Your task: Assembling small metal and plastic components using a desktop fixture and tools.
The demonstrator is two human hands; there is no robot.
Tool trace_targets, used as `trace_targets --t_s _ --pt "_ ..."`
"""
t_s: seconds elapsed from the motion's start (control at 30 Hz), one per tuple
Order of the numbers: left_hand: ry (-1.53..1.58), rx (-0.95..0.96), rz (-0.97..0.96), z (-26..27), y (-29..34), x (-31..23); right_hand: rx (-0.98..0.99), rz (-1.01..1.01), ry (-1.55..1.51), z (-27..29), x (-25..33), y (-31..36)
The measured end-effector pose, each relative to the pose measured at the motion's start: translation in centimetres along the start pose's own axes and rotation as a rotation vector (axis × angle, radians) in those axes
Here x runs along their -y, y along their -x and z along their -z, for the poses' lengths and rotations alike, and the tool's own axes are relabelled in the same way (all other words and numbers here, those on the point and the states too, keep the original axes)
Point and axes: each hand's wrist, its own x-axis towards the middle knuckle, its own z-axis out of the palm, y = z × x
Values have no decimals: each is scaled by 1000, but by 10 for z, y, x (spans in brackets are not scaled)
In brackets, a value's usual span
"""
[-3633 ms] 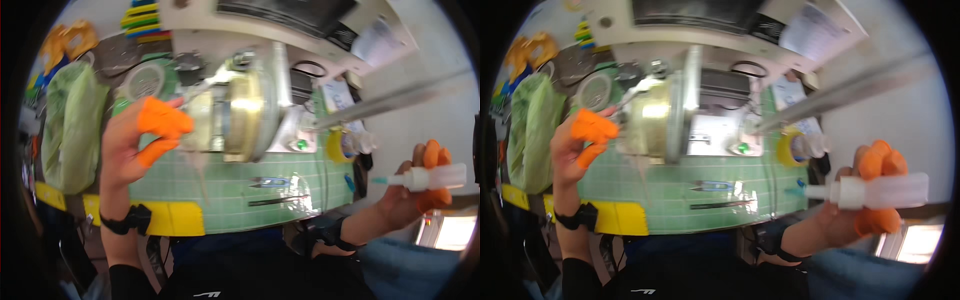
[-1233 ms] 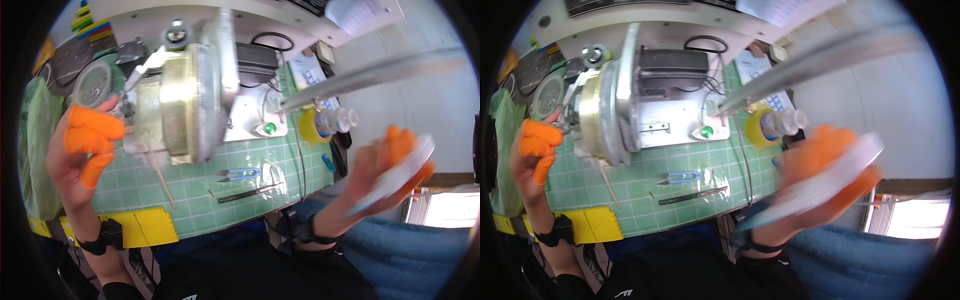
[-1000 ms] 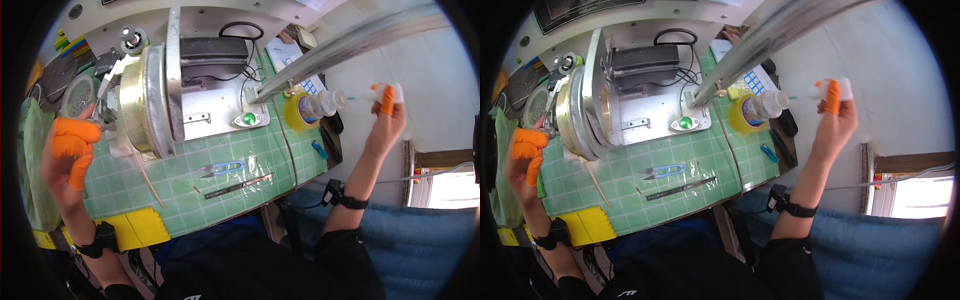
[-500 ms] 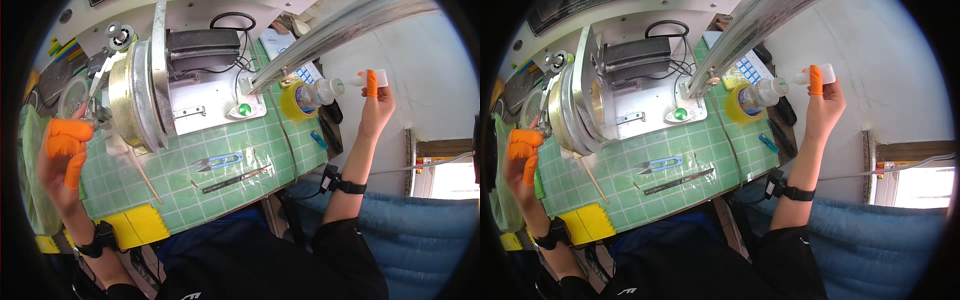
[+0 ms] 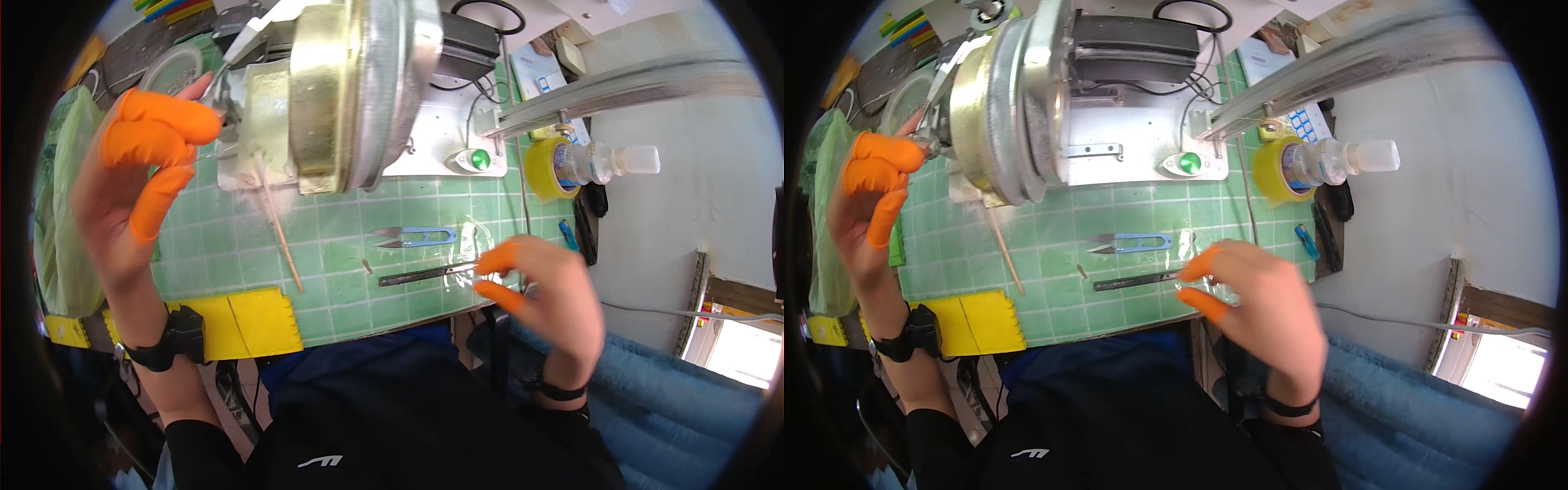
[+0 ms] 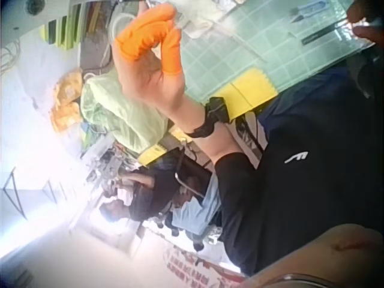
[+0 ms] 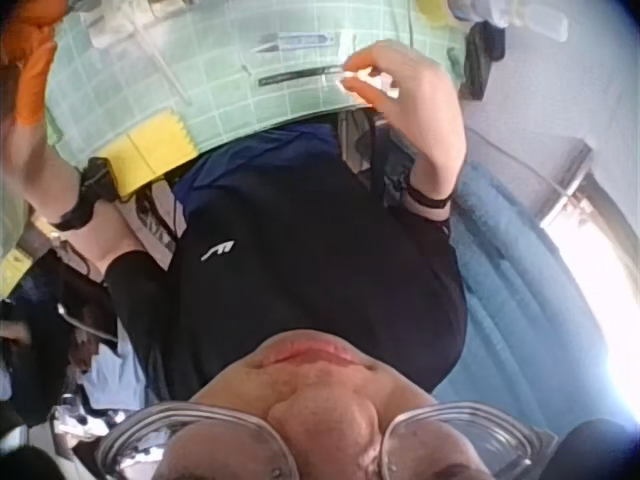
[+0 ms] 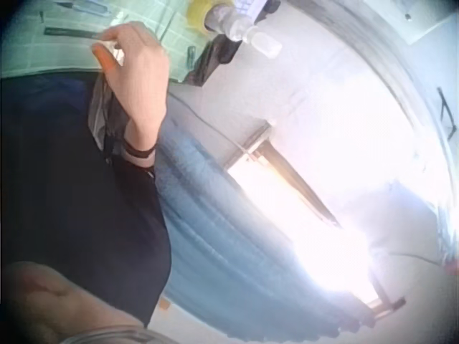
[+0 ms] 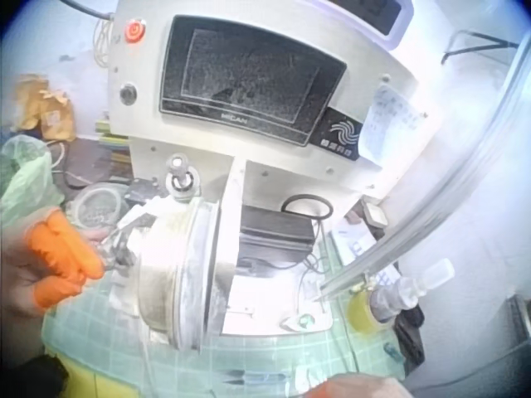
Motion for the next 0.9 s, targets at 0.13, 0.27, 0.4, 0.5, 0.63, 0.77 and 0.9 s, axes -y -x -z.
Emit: trace_targets --t_s 0.13,0.27,0.4,0.5,0.63,0.77,0.9 --pt "60 11 -51 -5 -7 6 43 -18 240 -49 -2 -12" --pt "85 -1 -64 -9 -15 2 110 35 338 -57 10 -8" --pt "73 -61 -119 -11 -13 4 267 45 292 -56 13 -14" --pt "121 -94 -111 -14 -10 3 423 -72 -42 -29 35 -23" --pt "111 -105 -112 -9 -9 2 -94 437 -502 -5 54 -29" --pt "108 -99 -91 -9 -10 3 -229 643 -808 27 74 -69" --pt "113 -116 -113 -11 -11 5 -544 774 -555 14 100 -103"
